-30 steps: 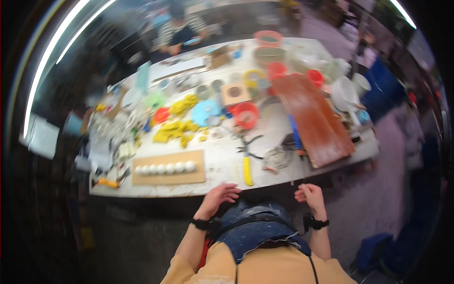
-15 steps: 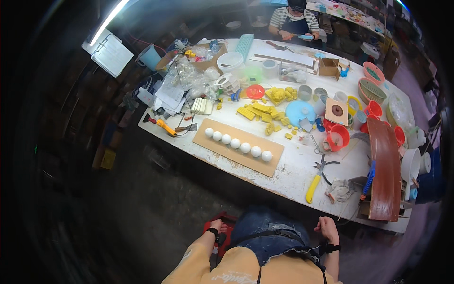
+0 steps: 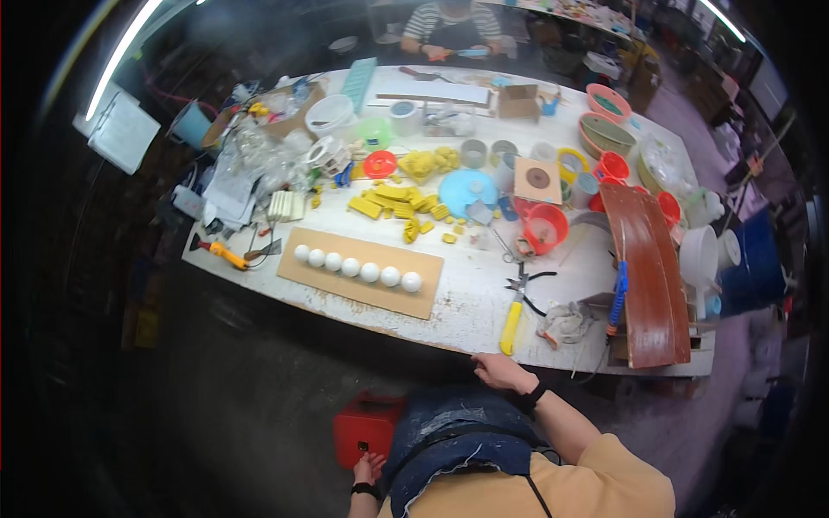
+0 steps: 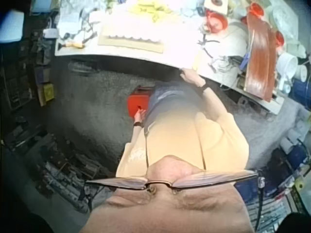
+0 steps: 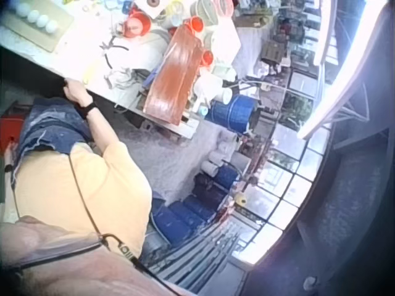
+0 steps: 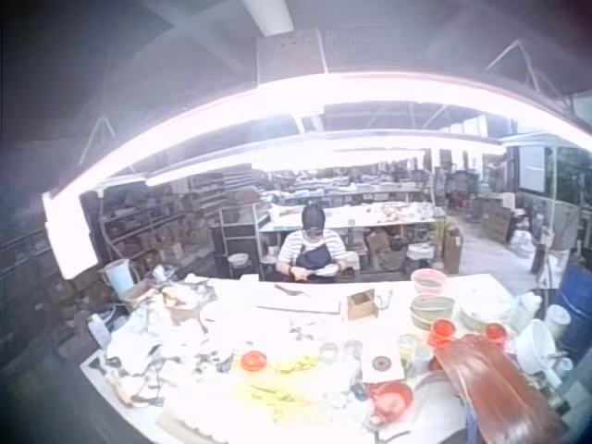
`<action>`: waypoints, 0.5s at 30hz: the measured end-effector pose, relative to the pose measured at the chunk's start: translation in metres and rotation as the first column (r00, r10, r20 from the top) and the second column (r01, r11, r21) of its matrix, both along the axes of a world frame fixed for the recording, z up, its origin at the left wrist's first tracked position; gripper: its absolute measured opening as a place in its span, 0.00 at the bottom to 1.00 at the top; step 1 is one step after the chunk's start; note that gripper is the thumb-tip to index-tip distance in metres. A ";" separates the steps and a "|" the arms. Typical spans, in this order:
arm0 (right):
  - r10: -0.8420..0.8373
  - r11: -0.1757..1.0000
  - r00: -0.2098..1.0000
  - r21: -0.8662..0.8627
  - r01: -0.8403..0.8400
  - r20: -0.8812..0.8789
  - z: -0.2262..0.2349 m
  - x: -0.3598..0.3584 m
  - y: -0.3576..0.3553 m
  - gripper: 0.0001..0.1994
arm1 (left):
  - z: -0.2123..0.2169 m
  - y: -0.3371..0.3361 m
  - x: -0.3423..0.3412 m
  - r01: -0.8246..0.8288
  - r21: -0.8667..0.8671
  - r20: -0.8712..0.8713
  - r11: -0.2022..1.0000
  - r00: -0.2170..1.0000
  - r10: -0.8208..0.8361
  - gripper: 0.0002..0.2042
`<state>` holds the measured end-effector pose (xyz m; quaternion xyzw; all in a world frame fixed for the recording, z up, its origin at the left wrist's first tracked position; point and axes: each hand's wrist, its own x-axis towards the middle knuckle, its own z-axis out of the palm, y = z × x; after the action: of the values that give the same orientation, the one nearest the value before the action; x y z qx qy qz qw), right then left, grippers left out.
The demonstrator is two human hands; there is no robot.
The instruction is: Applying a liquid coating to a curved plastic board using a brush and then trimming a cardboard piece with a utility knife.
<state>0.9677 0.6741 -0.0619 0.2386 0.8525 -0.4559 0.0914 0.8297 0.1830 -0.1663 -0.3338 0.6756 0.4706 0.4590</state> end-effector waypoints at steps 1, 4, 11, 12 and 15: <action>-0.011 1.000 1.000 0.004 0.011 0.022 -0.002 0.001 0.001 0.18 | -0.010 -0.009 0.005 0.025 -0.020 0.026 0.999 0.999 -0.025 0.22; -0.011 0.998 0.997 0.064 0.006 0.070 -0.021 0.006 -0.005 0.17 | -0.041 -0.059 0.021 0.173 -0.006 0.100 0.985 0.980 -0.172 0.23; 0.010 1.000 0.978 0.001 -0.010 0.210 -0.025 0.043 -0.018 0.15 | -0.036 -0.019 -0.043 0.323 0.090 0.107 0.942 0.937 -0.332 0.26; -0.019 1.000 0.977 0.002 0.019 0.212 -0.026 0.052 -0.017 0.15 | -0.037 -0.011 -0.047 0.321 0.112 0.102 0.941 0.938 -0.332 0.27; -0.117 0.993 0.969 0.003 0.119 0.218 -0.026 0.067 -0.021 0.14 | -0.037 0.011 -0.064 0.313 0.175 0.093 0.934 0.939 -0.332 0.28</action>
<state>1.0345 0.6529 -0.0883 0.3368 0.8194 -0.4361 0.1581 0.7655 0.1944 -0.2030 -0.2089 0.6527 0.4197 0.5952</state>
